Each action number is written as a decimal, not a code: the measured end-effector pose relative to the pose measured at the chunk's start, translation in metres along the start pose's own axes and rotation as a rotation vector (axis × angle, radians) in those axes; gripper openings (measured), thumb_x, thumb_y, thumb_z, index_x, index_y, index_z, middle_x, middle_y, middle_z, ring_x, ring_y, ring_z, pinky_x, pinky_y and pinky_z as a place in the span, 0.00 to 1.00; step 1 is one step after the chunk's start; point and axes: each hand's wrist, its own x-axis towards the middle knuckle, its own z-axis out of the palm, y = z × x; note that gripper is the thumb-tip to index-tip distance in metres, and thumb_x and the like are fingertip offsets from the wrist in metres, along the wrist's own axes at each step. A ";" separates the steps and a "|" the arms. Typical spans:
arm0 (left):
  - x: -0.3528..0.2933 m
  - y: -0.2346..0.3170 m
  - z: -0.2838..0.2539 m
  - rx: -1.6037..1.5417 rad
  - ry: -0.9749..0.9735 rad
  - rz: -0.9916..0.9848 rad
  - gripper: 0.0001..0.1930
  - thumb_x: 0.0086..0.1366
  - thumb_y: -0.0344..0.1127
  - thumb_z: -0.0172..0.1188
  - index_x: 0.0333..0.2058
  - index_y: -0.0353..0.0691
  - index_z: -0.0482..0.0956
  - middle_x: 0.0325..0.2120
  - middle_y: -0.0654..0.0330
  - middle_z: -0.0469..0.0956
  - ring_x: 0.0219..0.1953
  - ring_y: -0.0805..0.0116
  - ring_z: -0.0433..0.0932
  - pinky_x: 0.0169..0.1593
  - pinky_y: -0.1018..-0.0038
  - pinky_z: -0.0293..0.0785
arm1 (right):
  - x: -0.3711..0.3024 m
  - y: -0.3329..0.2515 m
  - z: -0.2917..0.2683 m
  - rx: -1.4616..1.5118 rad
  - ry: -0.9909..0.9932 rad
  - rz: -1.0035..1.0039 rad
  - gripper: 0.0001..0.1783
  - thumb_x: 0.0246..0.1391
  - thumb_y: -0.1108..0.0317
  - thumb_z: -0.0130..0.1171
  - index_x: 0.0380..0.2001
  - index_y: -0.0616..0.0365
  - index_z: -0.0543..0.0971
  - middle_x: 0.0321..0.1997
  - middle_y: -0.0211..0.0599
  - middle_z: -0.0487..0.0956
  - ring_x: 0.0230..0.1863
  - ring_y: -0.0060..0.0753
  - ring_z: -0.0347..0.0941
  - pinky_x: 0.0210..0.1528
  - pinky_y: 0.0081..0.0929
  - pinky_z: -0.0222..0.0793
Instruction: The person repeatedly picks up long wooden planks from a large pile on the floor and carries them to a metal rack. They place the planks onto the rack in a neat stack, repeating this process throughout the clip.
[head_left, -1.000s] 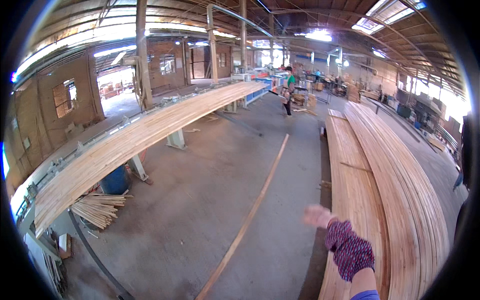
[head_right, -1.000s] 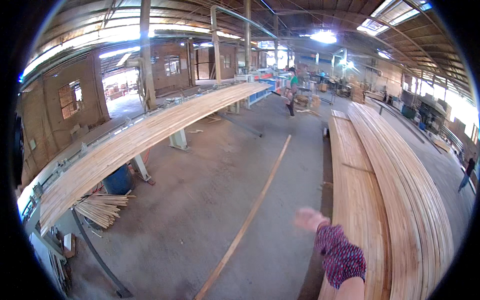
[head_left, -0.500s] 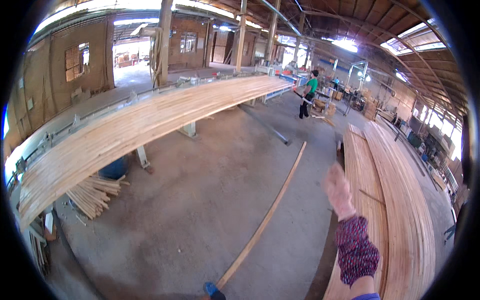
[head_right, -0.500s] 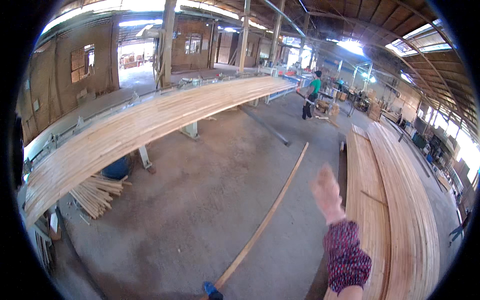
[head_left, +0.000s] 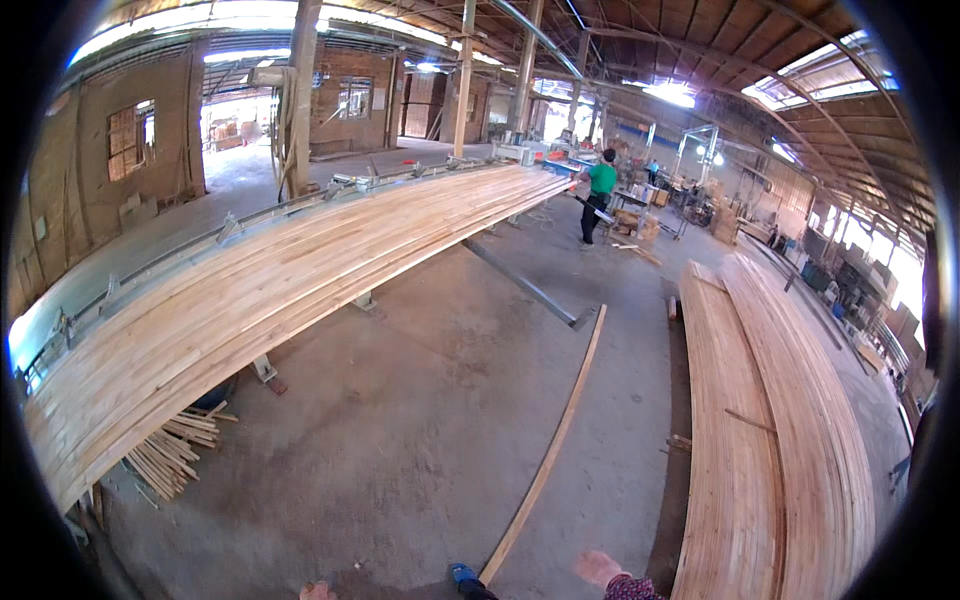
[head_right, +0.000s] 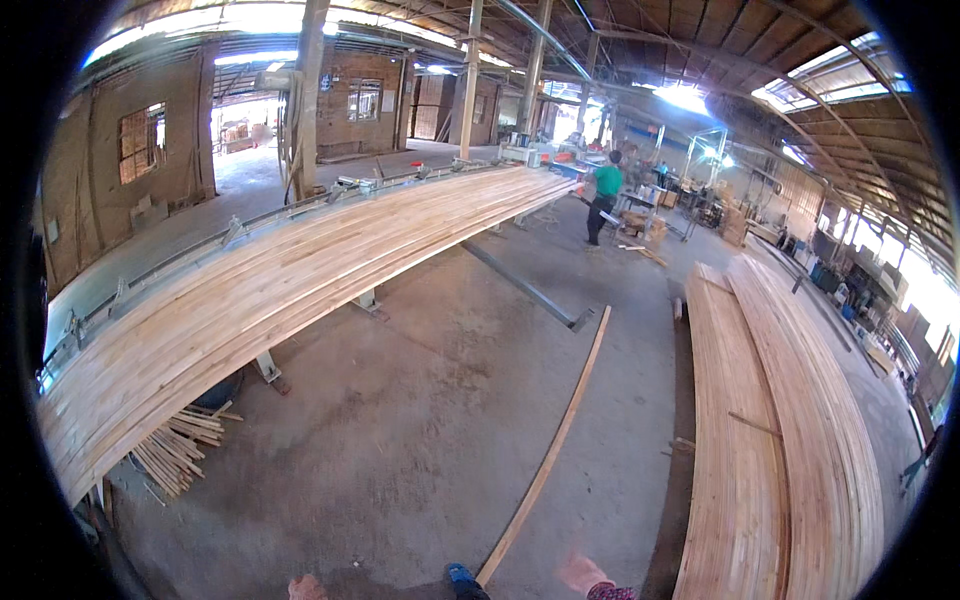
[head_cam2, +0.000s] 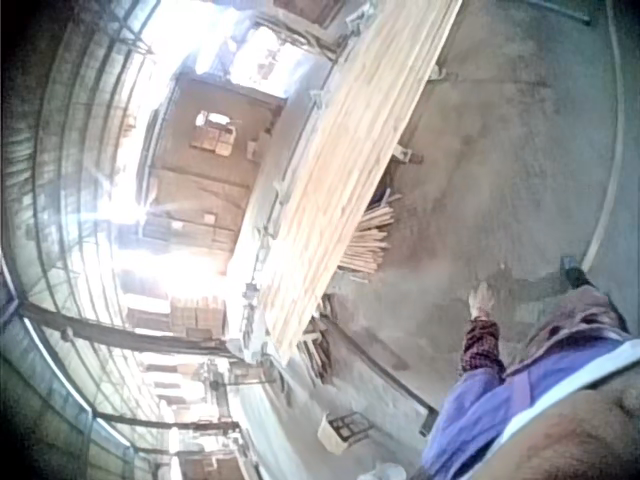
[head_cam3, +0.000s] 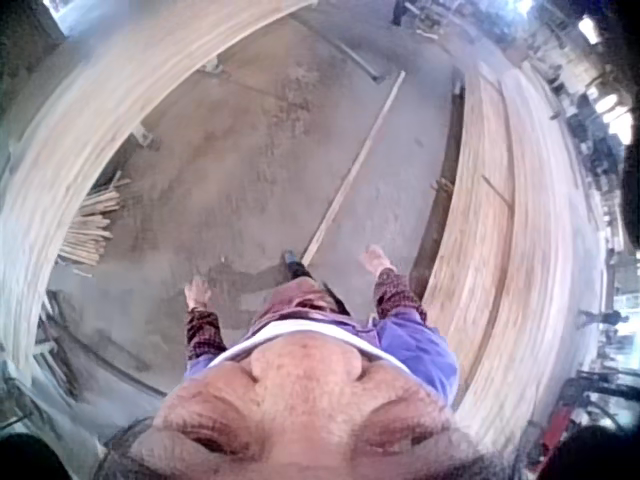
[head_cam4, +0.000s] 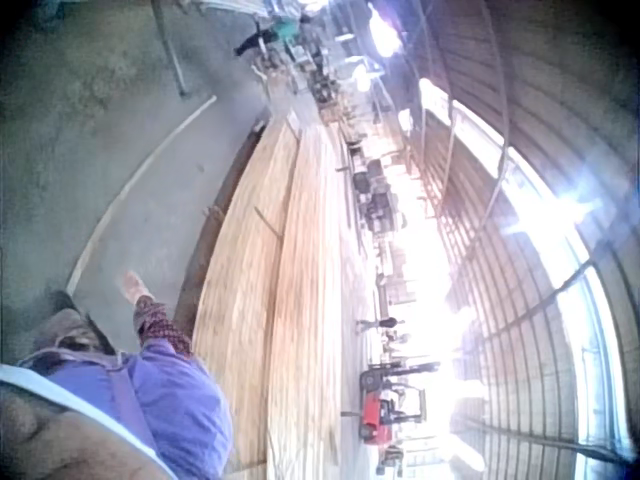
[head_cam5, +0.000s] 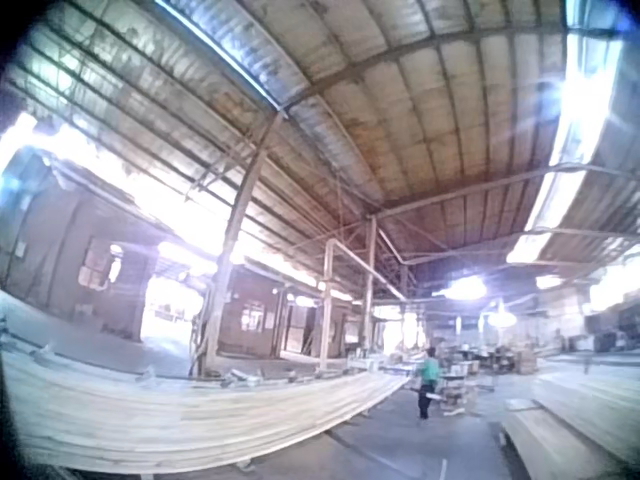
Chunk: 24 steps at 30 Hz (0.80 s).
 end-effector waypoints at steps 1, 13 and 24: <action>0.007 0.005 0.005 -0.072 0.019 -0.039 0.24 0.64 0.48 0.55 0.53 0.39 0.70 0.48 0.56 0.75 0.49 0.55 0.74 0.48 0.62 0.71 | -0.009 -0.017 -0.010 0.017 -0.083 0.009 0.23 0.58 0.53 0.46 0.51 0.56 0.74 0.49 0.48 0.75 0.56 0.43 0.70 0.57 0.42 0.65; 0.085 0.112 0.054 0.057 0.008 -0.098 0.20 0.62 0.45 0.55 0.49 0.41 0.73 0.47 0.58 0.75 0.49 0.58 0.74 0.48 0.62 0.71 | 0.149 -0.018 0.004 0.688 -0.245 0.047 0.20 0.63 0.64 0.42 0.58 0.51 0.66 0.59 0.44 0.70 0.62 0.39 0.65 0.59 0.44 0.66; 0.194 0.140 0.019 0.347 -0.150 -0.072 0.13 0.60 0.41 0.56 0.41 0.44 0.77 0.44 0.58 0.77 0.46 0.59 0.75 0.46 0.60 0.71 | 0.273 -0.127 -0.019 -0.264 -0.221 -0.363 0.20 0.59 0.64 0.42 0.53 0.53 0.74 0.52 0.47 0.75 0.57 0.43 0.70 0.58 0.38 0.66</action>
